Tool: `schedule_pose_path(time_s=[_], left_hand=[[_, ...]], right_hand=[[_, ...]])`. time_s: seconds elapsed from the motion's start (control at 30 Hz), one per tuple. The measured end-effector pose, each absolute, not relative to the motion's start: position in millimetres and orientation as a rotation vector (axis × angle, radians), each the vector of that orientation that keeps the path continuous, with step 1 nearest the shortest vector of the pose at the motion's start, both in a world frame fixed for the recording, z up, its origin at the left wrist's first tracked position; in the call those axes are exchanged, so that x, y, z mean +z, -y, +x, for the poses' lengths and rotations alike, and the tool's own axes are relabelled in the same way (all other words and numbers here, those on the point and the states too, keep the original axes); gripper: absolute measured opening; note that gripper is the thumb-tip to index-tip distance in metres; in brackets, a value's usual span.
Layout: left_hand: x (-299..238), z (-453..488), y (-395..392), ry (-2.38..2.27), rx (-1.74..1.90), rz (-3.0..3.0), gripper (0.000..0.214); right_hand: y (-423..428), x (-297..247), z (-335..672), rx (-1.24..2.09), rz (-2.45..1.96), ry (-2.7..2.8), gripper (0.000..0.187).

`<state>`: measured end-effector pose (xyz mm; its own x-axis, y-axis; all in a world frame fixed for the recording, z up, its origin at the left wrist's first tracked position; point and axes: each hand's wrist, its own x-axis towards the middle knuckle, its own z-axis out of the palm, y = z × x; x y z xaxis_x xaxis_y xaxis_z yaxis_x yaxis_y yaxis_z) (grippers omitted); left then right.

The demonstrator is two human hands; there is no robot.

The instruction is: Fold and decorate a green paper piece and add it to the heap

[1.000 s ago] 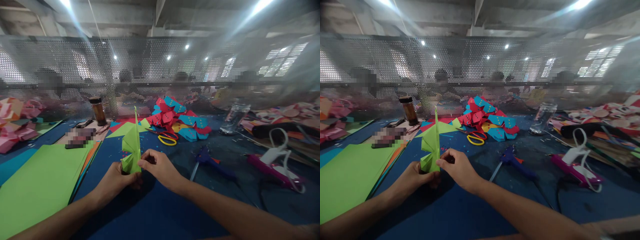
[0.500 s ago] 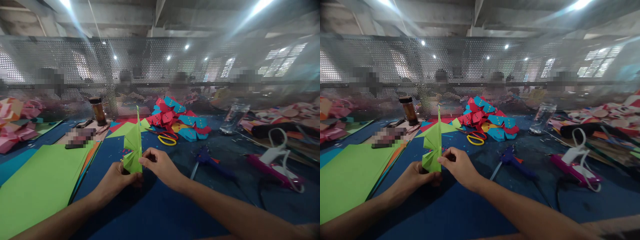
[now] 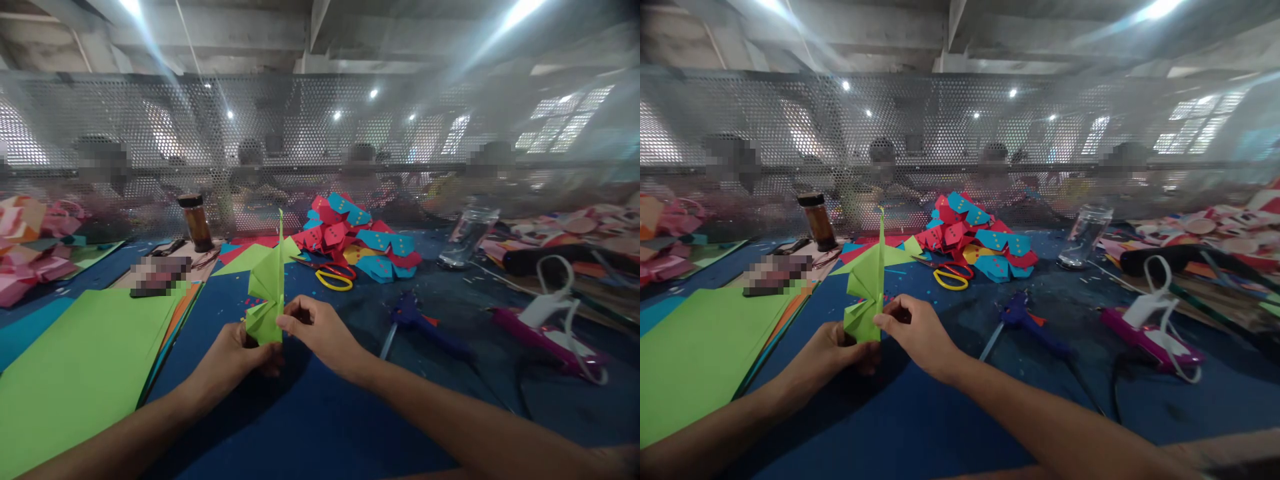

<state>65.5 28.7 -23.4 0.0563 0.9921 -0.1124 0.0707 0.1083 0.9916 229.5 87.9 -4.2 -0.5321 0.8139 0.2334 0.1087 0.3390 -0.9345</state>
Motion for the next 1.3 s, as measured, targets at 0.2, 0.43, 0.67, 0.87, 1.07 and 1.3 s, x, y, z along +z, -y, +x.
schedule_pose_path(time_s=[0.2,0.43,0.67,0.87,1.07,1.3], left_hand=[[-22.2,65.9,-27.2,-1.235,1.065,1.181,0.027],[-20.6,67.6,-29.0,-1.247,1.069,1.146,0.025],[-19.8,66.7,-30.5,-1.347,1.099,1.120,0.033],[-21.7,65.7,-30.1,-1.309,1.101,1.139,0.039],[-23.8,63.7,-31.3,-1.269,1.090,1.153,0.037],[-25.9,63.1,-30.9,-1.227,1.049,1.175,0.033]], right_hand=[[-87.6,-4.6,230.1,1.236,-0.787,1.880,0.014],[-87.4,-2.3,230.3,1.237,-0.812,1.867,0.015],[-88.9,-2.5,231.6,1.239,-0.785,1.839,0.015],[-88.4,-3.3,230.4,1.258,-0.766,1.826,0.015],[-89.8,-3.5,230.6,1.247,-0.768,1.823,0.016],[-89.5,-1.7,232.1,1.287,-0.798,1.802,0.017]])
